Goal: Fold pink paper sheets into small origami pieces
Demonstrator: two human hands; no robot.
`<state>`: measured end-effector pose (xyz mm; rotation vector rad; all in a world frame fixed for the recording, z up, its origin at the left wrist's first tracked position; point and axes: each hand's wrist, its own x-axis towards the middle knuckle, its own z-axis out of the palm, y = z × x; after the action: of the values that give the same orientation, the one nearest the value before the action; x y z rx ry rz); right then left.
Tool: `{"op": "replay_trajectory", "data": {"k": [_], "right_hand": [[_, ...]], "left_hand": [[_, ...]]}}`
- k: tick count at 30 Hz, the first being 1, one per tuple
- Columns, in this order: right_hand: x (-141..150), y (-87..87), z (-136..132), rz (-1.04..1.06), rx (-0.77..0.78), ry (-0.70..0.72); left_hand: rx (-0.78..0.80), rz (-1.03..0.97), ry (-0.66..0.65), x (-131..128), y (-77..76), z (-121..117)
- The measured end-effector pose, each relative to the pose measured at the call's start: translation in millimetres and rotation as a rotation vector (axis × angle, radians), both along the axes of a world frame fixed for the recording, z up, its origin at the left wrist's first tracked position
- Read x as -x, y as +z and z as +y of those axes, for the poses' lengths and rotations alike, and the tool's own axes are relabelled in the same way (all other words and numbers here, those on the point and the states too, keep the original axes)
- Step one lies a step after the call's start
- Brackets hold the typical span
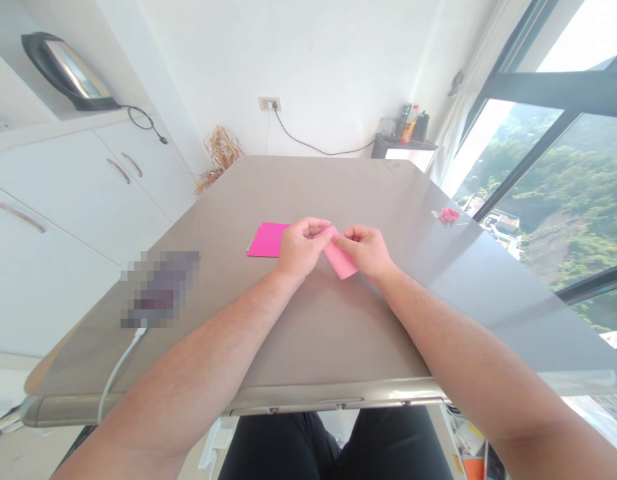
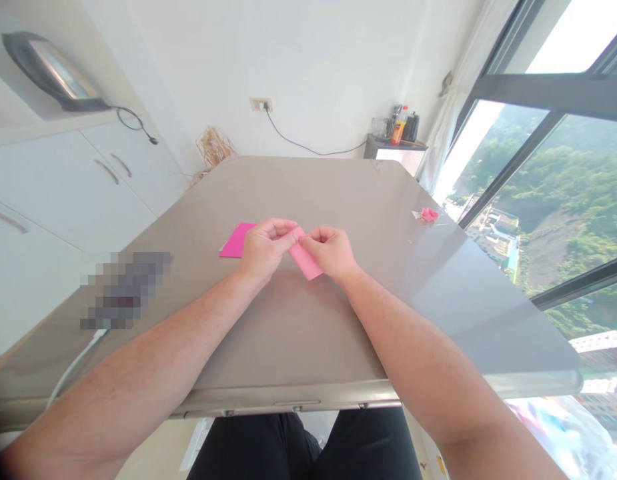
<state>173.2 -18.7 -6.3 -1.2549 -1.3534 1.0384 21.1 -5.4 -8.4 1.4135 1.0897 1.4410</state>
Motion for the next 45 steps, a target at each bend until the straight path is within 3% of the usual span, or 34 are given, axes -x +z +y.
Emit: {"op": "replay_trajectory", "data": {"k": [5,11,17,30,39,45], "right_hand": [[-1.1,-3.5,4.1,0.108,-0.06,-0.035],[0.9,-3.9,4.1,0.169,-0.019,0.024],[0.3,-3.9,4.9,0.215,-0.032,0.039],[0.1,-1.5,0.0,0.194,-0.102,-0.085],[-0.2,-3.5,1.1,0.112,-0.122,-0.134],[-1.1,-2.6,1.3,0.148,-0.144,-0.136]], "left_hand": [[0.148,-0.091,-0.118,-1.1,-2.9,2.8],[0.129,0.002,-0.119,3.1,0.7,3.9],[0.147,0.083,-0.2,3.7,5.1,0.1],[0.08,-0.057,-0.172,1.3,-3.0,3.2],[0.073,0.077,-0.048,0.0,-4.6,5.9],[0.087,-0.022,-0.187,-0.2,-1.7,1.4]]}}
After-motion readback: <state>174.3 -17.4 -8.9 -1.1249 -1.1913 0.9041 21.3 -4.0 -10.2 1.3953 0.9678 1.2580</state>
